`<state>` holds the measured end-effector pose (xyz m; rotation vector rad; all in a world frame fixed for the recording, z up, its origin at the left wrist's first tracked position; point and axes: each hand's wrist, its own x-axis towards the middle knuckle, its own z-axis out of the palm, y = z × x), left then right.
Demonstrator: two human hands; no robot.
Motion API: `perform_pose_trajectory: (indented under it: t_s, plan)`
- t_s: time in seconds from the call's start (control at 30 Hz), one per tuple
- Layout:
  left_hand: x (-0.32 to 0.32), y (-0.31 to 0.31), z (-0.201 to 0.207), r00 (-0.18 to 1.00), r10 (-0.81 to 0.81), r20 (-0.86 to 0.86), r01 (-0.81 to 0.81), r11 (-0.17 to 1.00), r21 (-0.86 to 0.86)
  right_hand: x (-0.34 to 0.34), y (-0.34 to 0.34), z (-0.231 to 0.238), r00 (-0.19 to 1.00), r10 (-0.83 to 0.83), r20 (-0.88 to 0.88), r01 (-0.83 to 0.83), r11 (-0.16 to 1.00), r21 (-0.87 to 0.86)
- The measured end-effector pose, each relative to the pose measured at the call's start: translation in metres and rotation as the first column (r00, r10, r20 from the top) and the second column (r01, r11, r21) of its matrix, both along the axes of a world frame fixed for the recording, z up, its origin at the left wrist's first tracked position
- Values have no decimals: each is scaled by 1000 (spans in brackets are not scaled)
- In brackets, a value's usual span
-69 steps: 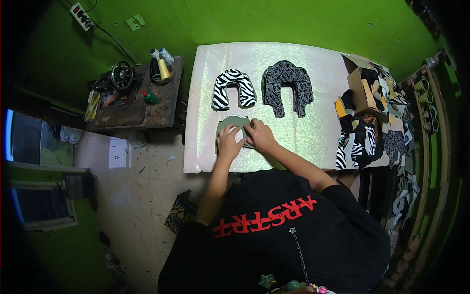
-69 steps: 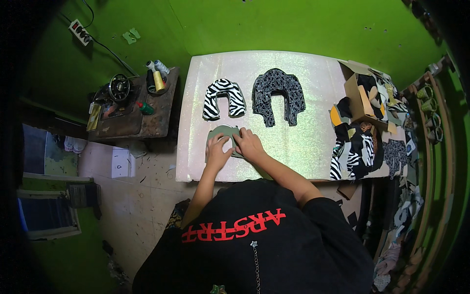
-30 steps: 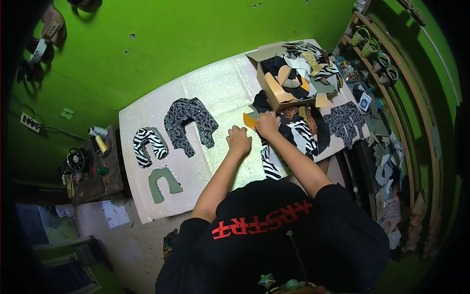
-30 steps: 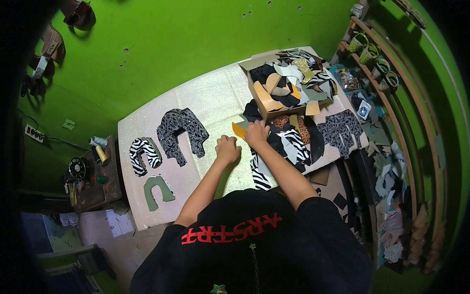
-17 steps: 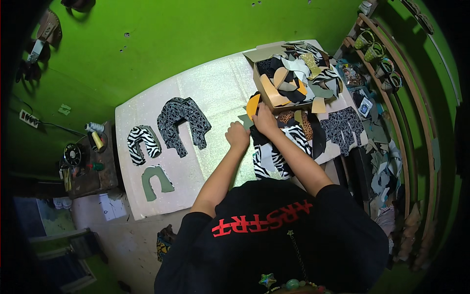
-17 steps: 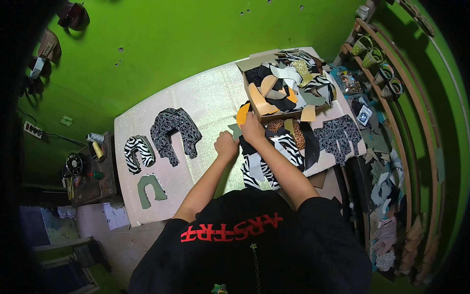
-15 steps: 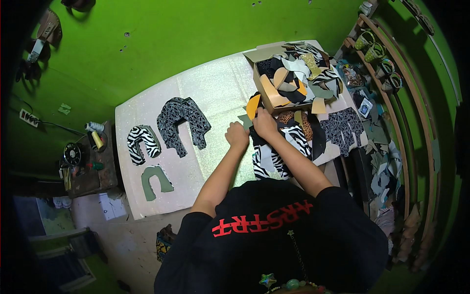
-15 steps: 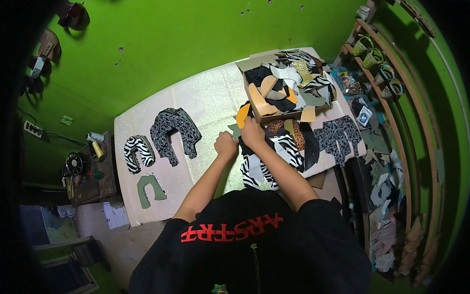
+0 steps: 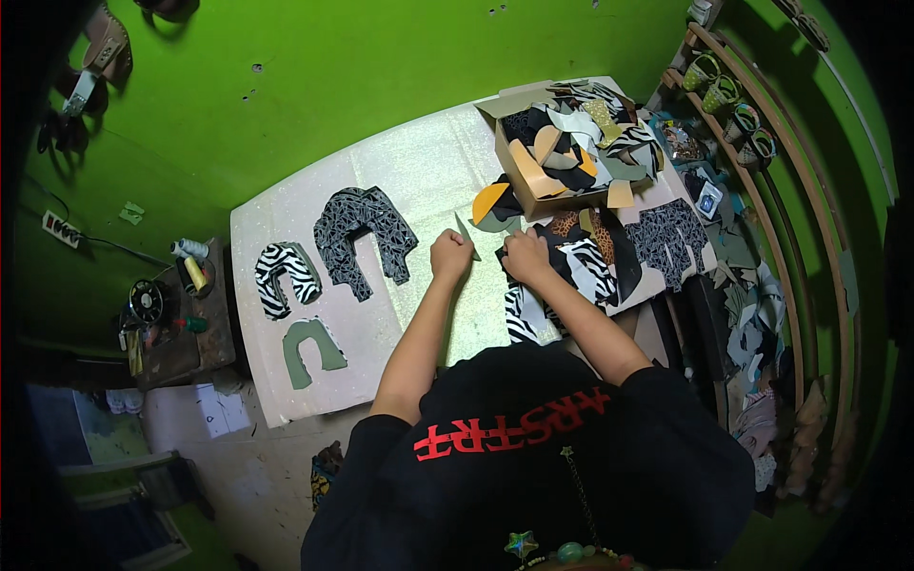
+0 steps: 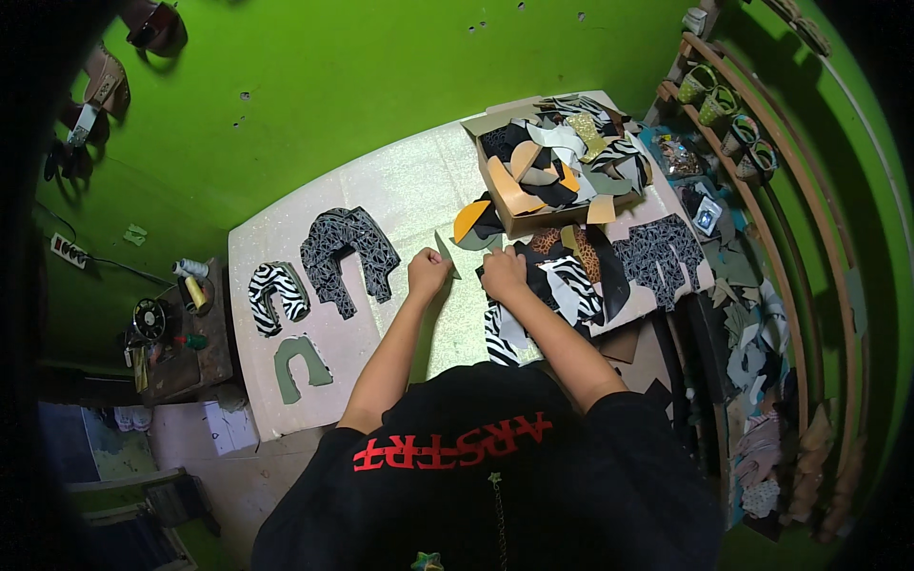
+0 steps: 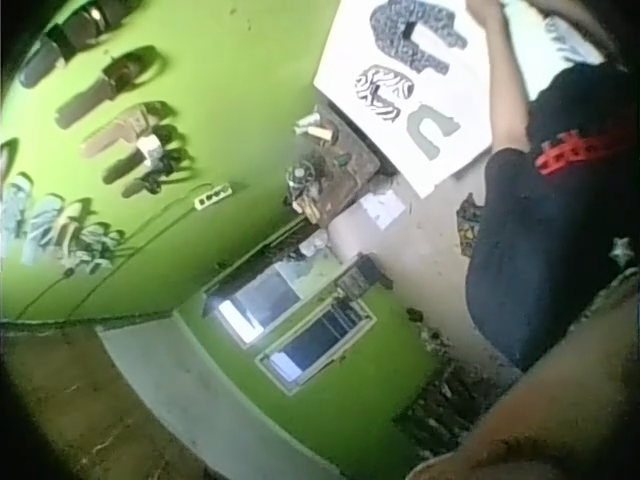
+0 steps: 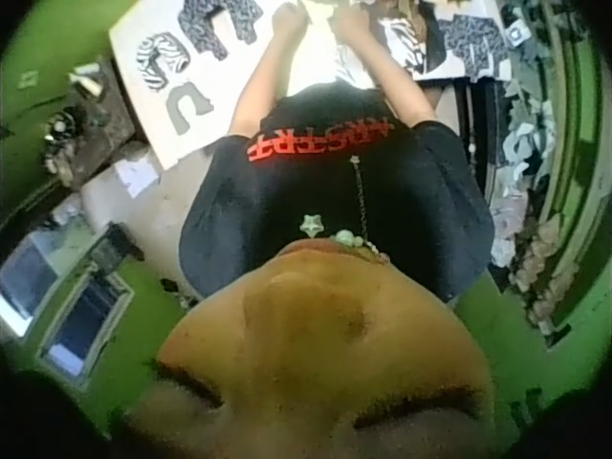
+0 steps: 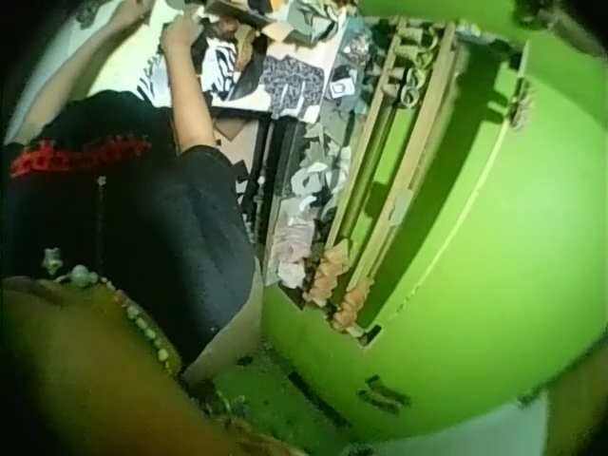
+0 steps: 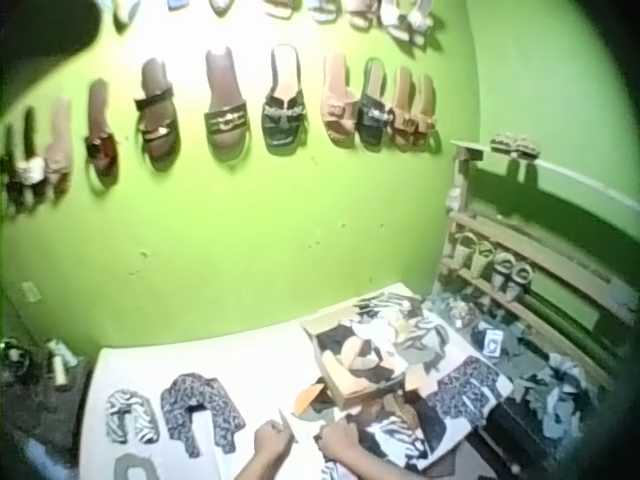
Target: Sorting and arranging animal-print leather and fabric pieces for shoe manufacturing.
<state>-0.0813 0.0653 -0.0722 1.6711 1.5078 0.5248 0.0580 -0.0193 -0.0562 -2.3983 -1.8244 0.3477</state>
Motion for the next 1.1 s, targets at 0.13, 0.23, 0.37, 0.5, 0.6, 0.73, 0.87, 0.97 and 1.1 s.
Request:
perform_pose_trajectory:
  t_s: [0.13, 0.23, 0.37, 0.5, 0.6, 0.73, 0.87, 0.97, 1.1]
  plan:
    - [-25, 2, -2, 992, -17, 129, 10, 998, 54, -17, -5, 19, 998, -26, -53, 25, 1000, -14]
    - [-48, 0, 3, 967, -92, 236, 85, 996, 41, -33, -3, 22, 992, -21, -123, 20, 1000, -10]
    - [-86, -8, 22, 918, -146, 369, 131, 989, 65, -65, 10, 15, 950, 123, -288, -25, 946, 322]
    - [-145, -12, 36, 838, -71, 541, 121, 991, -58, -120, 26, 19, 598, 187, -779, 197, 908, 369]
    - [-197, -16, 36, 845, -2, 535, 59, 994, -90, -162, 38, 13, 630, 253, -735, 42, 933, 357]
    - [-272, -18, 30, 872, 130, 473, -101, 991, -87, -227, 47, 8, 625, 278, -729, -12, 938, 347]
    - [-337, -20, 22, 850, 337, 405, -320, 941, -111, -290, 58, -11, 688, 413, -596, -81, 860, 503]
    - [-376, -21, 16, 851, 411, 327, -385, 911, -146, -328, 63, -12, 662, 336, -670, -109, 927, 359]
    - [-417, -19, -18, 816, 438, 377, -439, 894, -91, -371, 67, -19, 747, 279, -603, -123, 950, 287]
